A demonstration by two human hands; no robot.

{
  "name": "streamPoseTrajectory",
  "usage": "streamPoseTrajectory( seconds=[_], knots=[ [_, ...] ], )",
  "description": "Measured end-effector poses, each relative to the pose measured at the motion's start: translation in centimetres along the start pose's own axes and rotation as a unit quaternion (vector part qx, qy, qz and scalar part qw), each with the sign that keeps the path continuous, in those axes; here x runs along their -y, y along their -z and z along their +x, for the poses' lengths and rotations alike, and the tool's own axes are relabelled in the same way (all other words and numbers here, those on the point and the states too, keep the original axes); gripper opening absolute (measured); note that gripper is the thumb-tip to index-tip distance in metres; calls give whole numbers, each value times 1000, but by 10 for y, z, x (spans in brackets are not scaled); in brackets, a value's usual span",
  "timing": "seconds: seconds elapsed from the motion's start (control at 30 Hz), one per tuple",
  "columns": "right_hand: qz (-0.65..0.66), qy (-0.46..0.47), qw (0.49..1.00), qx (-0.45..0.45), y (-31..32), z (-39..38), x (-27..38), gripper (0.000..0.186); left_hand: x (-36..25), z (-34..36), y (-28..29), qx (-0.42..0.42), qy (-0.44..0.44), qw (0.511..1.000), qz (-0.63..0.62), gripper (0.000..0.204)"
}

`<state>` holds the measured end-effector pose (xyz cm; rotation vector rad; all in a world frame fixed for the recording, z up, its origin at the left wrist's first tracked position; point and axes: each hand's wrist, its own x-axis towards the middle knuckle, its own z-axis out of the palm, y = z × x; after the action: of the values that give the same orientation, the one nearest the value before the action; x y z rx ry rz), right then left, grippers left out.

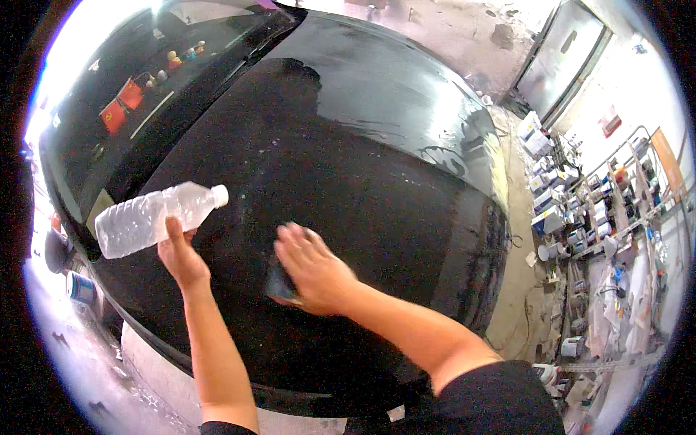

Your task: The person wet sands a black car hood using a sanding block and sandpaper while spraying water from a plastic bottle onto the surface.

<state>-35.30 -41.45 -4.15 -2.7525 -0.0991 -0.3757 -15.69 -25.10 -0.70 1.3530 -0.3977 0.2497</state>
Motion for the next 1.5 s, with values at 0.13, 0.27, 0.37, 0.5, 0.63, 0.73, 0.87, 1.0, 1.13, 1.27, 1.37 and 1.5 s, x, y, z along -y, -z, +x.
streamPoseTrajectory(
  seconds=[0.13, 0.27, 0.37, 0.5, 0.63, 0.73, 0.87, 1.0, 1.13, 1.27, 1.37, 1.5],
  knots=[
    [-201, -147, 968, -45, 41, -39, -68, 82, 10, 7, 37, -46, -31, 997, 47, 64],
    [-119, -182, 976, 6, 37, 77, -72, 86, 21, 4, 21, -68, 17, 997, -30, 63],
    [-115, -50, 992, -31, -7, 46, -7, 89, 18, 5, 34, -33, 21, 998, -41, 62],
    [-104, -131, 986, 26, 31, -58, -30, 92, 22, 0, 34, 26, -2, 1000, 7, 58],
    [-147, -274, 949, -45, 31, -39, -106, 90, 23, -7, 9, 105, 34, 992, -63, 55],
    [-115, -204, 972, 0, 25, 35, -56, 93, 22, -11, 6, 83, 15, 995, -62, 56],
    [-35, -83, 996, 18, 9, -33, 4, 94, 33, -10, 25, 90, 37, 988, -117, 58],
    [-114, -284, 951, 30, 36, -120, -71, 98, 27, -10, 12, 85, 53, 986, -132, 58],
    [-107, -265, 957, -41, 47, -6, -102, 82, 25, -8, 7, 52, 70, 992, -89, 59],
    [-134, -82, 987, -41, 2, 33, -33, 91, 26, -11, 7, 20, 43, 997, -65, 61],
    [-56, -43, 997, 41, 15, -29, -6, 90, 16, -7, 20, -13, 34, 999, -23, 60],
    [-173, -206, 963, 7, 30, -40, -94, 90, 12, -11, -4, -27, 53, 998, -35, 58]
  ],
)
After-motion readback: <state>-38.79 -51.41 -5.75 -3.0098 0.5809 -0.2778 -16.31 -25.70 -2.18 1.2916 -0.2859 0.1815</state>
